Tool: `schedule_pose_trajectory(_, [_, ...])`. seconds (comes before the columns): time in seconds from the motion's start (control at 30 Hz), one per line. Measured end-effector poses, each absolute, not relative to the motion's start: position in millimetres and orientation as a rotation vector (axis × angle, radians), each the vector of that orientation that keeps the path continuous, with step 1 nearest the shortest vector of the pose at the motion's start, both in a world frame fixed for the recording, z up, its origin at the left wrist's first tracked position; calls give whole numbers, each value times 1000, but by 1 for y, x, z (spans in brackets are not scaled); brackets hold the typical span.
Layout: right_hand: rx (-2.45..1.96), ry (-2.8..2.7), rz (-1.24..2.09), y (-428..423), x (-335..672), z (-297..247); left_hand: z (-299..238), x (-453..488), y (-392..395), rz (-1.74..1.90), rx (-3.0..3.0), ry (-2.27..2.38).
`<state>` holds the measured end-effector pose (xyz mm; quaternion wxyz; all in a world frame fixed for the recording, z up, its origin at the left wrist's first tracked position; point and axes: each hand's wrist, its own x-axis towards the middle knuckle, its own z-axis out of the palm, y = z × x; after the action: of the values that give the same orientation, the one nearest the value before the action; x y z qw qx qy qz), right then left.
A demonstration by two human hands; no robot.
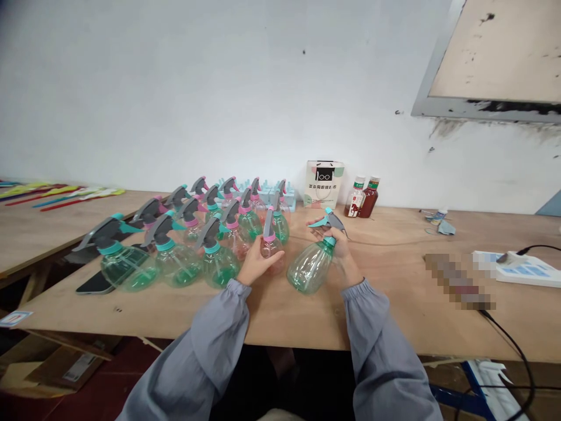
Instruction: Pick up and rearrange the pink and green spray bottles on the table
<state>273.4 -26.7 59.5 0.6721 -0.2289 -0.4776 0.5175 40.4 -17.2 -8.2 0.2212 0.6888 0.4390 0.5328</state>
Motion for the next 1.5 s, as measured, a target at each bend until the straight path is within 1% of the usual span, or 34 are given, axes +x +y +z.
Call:
schedule_pose_trajectory(0.1, [-517, -1083, 1126, -23, 275, 56, -9, 40, -17, 1481, 1898, 1215])
schedule_pose_trajectory(0.3, [-637, -1136, 1216, -25, 270, 54, -9, 40, -16, 1469, 1899, 1216])
schedule_pose_trajectory(0.6, [-574, -1035, 1226, -22, 272, 52, -9, 41, -17, 1465, 1908, 1213])
schedule_pose_trajectory(0.87, [-548, -1041, 1137, -18, 274, 47, -10, 41, -16, 1494, 1902, 1199])
schedule_pose_trajectory(1.07, [-612, -1034, 1161, -21, 272, 51, -10, 41, -16, 1485, 1899, 1206])
schedule_pose_trajectory(1.33, [-612, -1046, 1038, -24, 272, 53, -8, 41, -18, 1474, 1894, 1217])
schedule_pose_trajectory(1.5, [-618, -1018, 866, -27, 284, 60, -5, 41, -20, 1437, 1883, 1228])
